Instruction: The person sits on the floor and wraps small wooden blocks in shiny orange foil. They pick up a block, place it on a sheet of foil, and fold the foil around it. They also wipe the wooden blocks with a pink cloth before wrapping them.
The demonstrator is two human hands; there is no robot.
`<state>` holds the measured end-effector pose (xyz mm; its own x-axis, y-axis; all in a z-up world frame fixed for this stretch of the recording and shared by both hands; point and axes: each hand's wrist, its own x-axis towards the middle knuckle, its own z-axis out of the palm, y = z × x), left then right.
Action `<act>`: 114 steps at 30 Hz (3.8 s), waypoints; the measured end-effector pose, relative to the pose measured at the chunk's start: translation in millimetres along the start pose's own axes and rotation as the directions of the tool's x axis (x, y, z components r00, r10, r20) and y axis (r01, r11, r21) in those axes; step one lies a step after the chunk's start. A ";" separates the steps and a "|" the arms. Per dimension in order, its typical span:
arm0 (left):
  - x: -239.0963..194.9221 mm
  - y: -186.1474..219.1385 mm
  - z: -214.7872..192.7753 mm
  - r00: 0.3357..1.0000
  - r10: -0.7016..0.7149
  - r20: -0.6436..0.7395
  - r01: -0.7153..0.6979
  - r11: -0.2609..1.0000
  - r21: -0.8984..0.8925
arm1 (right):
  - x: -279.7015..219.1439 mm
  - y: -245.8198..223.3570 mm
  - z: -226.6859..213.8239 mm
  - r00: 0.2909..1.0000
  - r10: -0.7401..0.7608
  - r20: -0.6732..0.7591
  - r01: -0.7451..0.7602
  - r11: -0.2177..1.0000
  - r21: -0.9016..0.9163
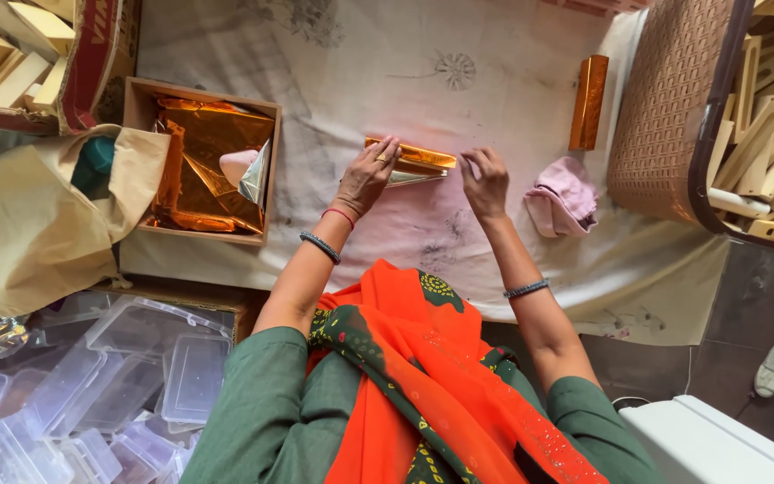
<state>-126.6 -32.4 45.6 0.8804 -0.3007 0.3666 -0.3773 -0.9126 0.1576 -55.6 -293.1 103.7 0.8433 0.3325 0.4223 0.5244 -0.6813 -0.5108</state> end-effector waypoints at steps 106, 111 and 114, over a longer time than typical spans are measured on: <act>29.2 -4.3 41.9 0.957 -0.212 0.199 0.223 0.974 -0.035 | 2.4 -5.2 34.3 0.891 -0.232 0.391 0.323 0.928 -0.184; 28.5 -8.2 43.3 0.962 -0.209 0.173 0.192 0.975 0.111 | -1.3 -2.8 28.0 0.891 -0.165 0.424 0.243 0.960 -0.137; 27.5 -9.4 43.2 0.963 -0.206 0.176 0.188 0.975 0.114 | -10.3 8.4 23.3 0.923 -0.093 0.374 0.123 0.991 -0.057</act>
<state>-86.3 -44.1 14.6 0.9758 -0.1499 0.1591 -0.1696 -0.9784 0.1179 -57.1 -287.1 77.6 0.7732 0.6144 0.1571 0.6168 -0.6711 -0.4113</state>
